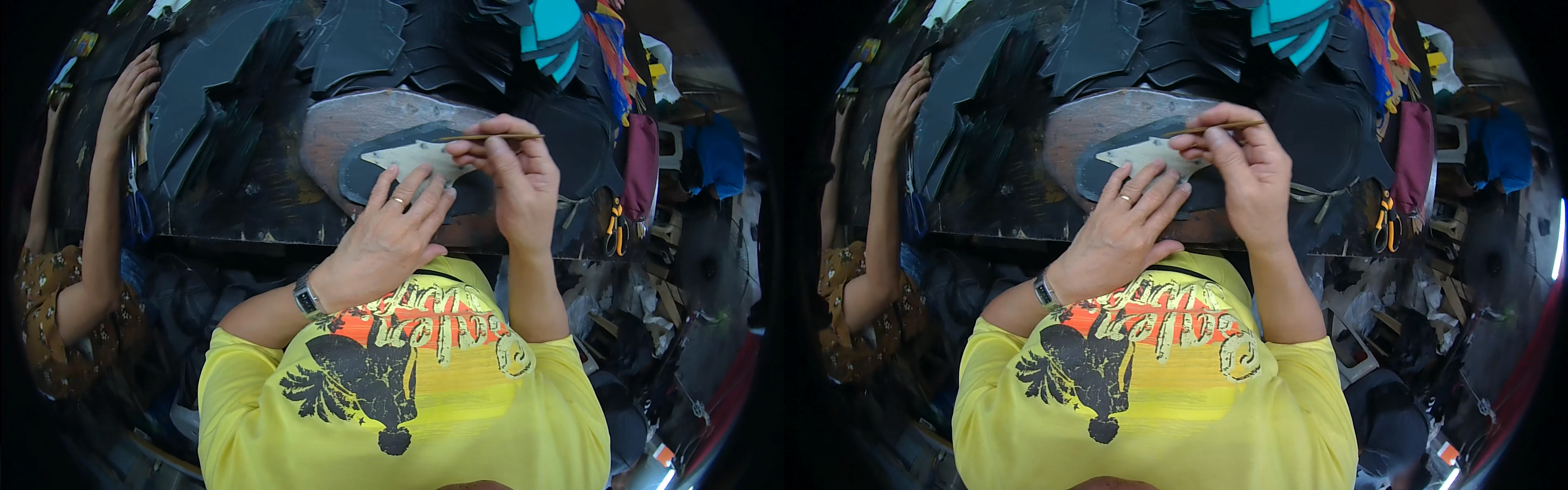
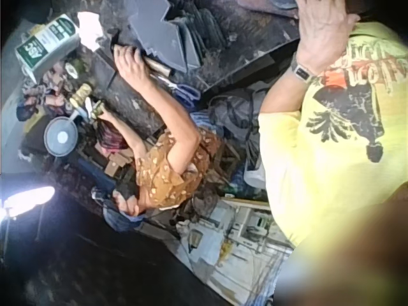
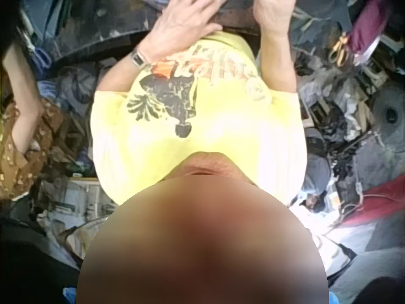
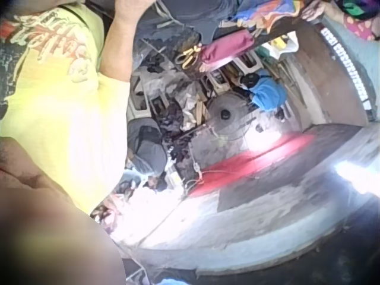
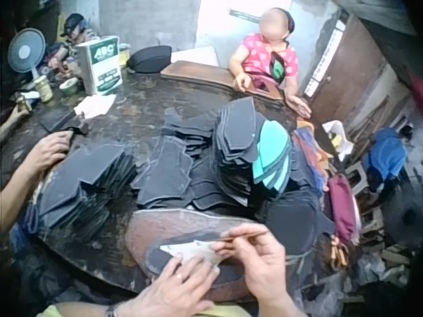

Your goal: The person removes black rubber pieces from a plastic bag and places them on a workbench. They then pick up and inspect several cardboard templates, comparing them to the rubber pieces and stacking them on the table.

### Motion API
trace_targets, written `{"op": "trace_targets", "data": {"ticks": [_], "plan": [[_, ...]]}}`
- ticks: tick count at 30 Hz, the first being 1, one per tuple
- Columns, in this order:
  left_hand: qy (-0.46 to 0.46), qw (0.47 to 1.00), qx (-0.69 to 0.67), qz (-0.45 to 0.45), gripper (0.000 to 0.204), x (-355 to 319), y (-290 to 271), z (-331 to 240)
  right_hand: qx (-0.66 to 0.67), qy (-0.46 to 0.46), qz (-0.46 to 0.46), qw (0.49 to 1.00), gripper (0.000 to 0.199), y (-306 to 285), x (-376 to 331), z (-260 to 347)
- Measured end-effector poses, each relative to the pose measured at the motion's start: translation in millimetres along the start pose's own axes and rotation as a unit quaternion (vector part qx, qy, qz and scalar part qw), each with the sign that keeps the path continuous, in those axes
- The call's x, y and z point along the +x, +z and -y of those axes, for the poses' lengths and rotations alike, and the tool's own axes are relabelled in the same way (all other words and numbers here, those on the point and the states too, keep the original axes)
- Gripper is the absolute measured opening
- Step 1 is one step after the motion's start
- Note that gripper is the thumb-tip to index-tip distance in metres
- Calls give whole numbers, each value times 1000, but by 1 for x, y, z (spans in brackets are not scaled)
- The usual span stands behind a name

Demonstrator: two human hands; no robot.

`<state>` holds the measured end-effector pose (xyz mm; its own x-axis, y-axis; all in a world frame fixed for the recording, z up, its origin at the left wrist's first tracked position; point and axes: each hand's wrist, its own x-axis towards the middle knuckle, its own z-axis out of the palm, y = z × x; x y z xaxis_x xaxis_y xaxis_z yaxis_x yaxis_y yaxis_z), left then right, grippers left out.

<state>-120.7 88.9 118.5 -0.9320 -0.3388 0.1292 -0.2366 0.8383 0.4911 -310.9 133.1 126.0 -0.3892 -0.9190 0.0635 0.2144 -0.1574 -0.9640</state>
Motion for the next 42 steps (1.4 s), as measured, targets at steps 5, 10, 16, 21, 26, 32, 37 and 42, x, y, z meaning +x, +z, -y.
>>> {"op": "trace_targets", "data": {"ticks": [5, 10, 16, 21, 26, 32, 37, 42], "plan": [[-13, 1000, 24, 4, 69, -2, 2, -2, -19, 32, 63, 997, 15, 24, 2, -18], [-8, 1000, 18, -8, 68, -3, 4, 1, -100, -39, 48, 993, 12, 26, 9, -17], [-15, 996, -68, -53, 47, -6, -3, 8, -209, -15, -28, 977, 16, -12, 7, 11], [-23, 989, -101, -105, 44, -7, -14, 25, -473, -39, 57, 878, 29, -22, -3, 14], [-38, 987, -111, -107, 42, -10, -14, 29, -534, -37, 76, 842, 41, -21, -10, 8], [-32, 988, -103, -108, 40, -12, -11, 29, -536, -44, 71, 840, 39, -22, -12, 6], [-17, 990, -99, -100, 36, -10, -9, 26, -534, -44, 65, 842, 38, -19, -13, 8], [-19, 993, -76, -91, 43, -9, -11, 23, -528, -43, 65, 846, 36, -21, -14, 7]]}}
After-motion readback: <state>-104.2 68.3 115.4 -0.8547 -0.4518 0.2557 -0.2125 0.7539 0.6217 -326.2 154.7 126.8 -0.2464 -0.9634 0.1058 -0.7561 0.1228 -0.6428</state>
